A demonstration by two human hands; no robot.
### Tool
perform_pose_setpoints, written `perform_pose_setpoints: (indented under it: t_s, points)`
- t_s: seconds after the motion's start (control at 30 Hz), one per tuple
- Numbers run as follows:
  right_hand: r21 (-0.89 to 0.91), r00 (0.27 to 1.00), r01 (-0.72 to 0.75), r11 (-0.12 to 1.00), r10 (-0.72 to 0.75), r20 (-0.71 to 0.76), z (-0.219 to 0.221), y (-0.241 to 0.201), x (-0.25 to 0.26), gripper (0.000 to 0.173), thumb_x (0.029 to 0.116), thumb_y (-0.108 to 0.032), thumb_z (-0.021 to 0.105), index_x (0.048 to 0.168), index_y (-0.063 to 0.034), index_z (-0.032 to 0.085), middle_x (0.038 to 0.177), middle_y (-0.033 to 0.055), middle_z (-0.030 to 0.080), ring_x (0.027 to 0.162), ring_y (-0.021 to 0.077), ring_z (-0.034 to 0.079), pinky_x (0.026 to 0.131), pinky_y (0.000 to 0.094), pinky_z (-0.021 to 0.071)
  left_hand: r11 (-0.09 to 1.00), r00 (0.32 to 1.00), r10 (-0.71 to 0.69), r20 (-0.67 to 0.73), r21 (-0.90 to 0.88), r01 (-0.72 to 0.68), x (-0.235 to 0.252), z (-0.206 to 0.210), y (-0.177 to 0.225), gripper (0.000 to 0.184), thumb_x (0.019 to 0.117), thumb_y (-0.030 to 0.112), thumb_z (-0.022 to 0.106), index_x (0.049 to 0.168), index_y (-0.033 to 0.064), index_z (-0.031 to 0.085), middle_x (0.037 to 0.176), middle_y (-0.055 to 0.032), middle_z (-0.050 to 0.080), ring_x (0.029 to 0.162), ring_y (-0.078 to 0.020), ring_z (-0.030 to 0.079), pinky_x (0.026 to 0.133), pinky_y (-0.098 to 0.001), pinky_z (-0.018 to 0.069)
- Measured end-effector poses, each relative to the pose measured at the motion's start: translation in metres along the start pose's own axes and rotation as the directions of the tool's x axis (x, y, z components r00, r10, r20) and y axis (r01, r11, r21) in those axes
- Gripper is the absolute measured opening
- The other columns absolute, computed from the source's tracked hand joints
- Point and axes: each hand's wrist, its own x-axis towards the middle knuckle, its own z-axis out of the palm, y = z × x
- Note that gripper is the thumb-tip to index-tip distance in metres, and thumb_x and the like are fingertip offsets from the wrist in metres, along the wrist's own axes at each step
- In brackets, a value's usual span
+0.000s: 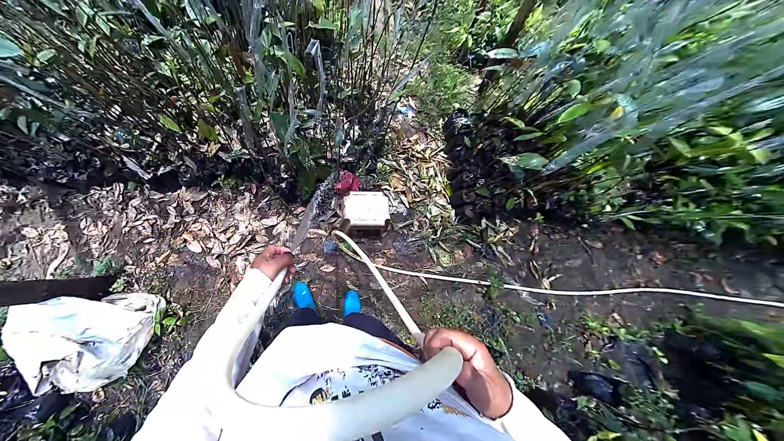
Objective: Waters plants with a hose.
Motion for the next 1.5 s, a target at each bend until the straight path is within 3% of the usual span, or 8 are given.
perform_pose_setpoints:
  t_s: [0.3,0.4,0.67,0.87,1.17,1.37,1.5]
  points:
    - [0.018,0.987,0.059,0.998,-0.056,-0.154,0.022,0.004,-0.01,0.034,0.103,-0.052,0.052,0.104,-0.0228,0.071,0.085,-0.0165,0.067,0.08,-0.0102,0.06,0.072,0.0098,0.0485,0.993,0.989,0.016,0.146,0.11,-0.032,0.028,0.019,0.03,0.02,0.1018,0.005,0.055,0.12,-0.0034,0.051,0.069,-0.0027,0.061,0.048,-0.0065,0.053,0.046,-0.0205,0.0463]
    - [-0.015,0.978,0.073,0.997,-0.074,-0.193,0.032,0.007,-0.009,0.035,0.1028,-0.052,0.052,0.1,-0.0215,0.069,0.082,-0.0157,0.065,0.079,-0.0095,0.059,0.071,0.0104,0.0478,0.99,0.976,0.041,0.212,0.127,-0.069,0.043,0.019,0.045,0.018,0.1026,0.006,0.055,0.118,-0.0024,0.051,0.068,-0.0018,0.061,0.047,-0.0055,0.053,0.045,-0.0196,0.0462]
    - [0.075,0.961,0.127,0.989,-0.104,-0.256,0.024,0.003,-0.014,0.031,0.1016,-0.049,0.056,0.107,-0.0228,0.072,0.085,-0.0143,0.068,0.076,-0.0083,0.061,0.069,0.0104,0.0495,0.972,0.972,0.118,0.203,0.178,-0.155,0.059,0.033,0.072,0.026,0.1025,0.008,0.056,0.124,-0.0042,0.051,0.07,-0.0029,0.063,0.05,-0.0066,0.055,0.049,-0.0215,0.0481]
    - [0.061,0.961,0.138,0.989,-0.119,-0.249,-0.024,-0.008,-0.025,0.032,0.1012,-0.051,0.055,0.109,-0.025,0.071,0.087,-0.017,0.068,0.074,-0.011,0.06,0.067,0.0077,0.0485,0.968,0.974,0.15,0.169,0.175,-0.18,0.06,0.074,0.081,0.029,0.1029,0.011,0.056,0.127,-0.0038,0.05,0.075,-0.0041,0.064,0.052,-0.0073,0.056,0.051,-0.0228,0.0487]
    - [-0.015,0.926,0.074,0.997,-0.075,-0.37,-0.138,-0.031,-0.076,0.033,0.0955,-0.06,0.057,0.106,-0.034,0.075,0.085,-0.0192,0.071,0.073,-0.01,0.061,0.066,0.0097,0.0499,0.937,0.971,0.235,0.029,0.257,-0.235,0.053,0.175,0.102,0.031,0.1,0.013,0.061,0.125,-0.0045,0.056,0.085,-0.0091,0.067,0.063,-0.0116,0.06,0.063,-0.0299,0.0528]
    - [0.078,0.925,0.105,0.991,-0.069,-0.374,-0.196,-0.032,-0.093,0.032,0.0956,-0.059,0.056,0.106,-0.0356,0.075,0.081,-0.0199,0.07,0.07,-0.0095,0.061,0.065,0.0103,0.0497,0.938,0.991,0.128,0.033,0.321,-0.132,0.035,0.228,0.113,0.033,0.1015,0.014,0.061,0.128,-0.0039,0.054,0.084,-0.0077,0.065,0.06,-0.0102,0.058,0.059,-0.0276,0.0509]
    - [0.064,0.931,0.118,0.991,-0.088,-0.355,-0.225,-0.031,-0.096,0.033,0.0966,-0.059,0.055,0.108,-0.0349,0.075,0.083,-0.0204,0.071,0.072,-0.0103,0.062,0.066,0.0095,0.0507,0.945,0.989,0.147,-0.007,0.298,-0.138,0.039,0.247,0.119,0.03,0.1007,0.013,0.06,0.125,-0.004,0.054,0.081,-0.0067,0.065,0.057,-0.0097,0.057,0.058,-0.0275,0.0503]
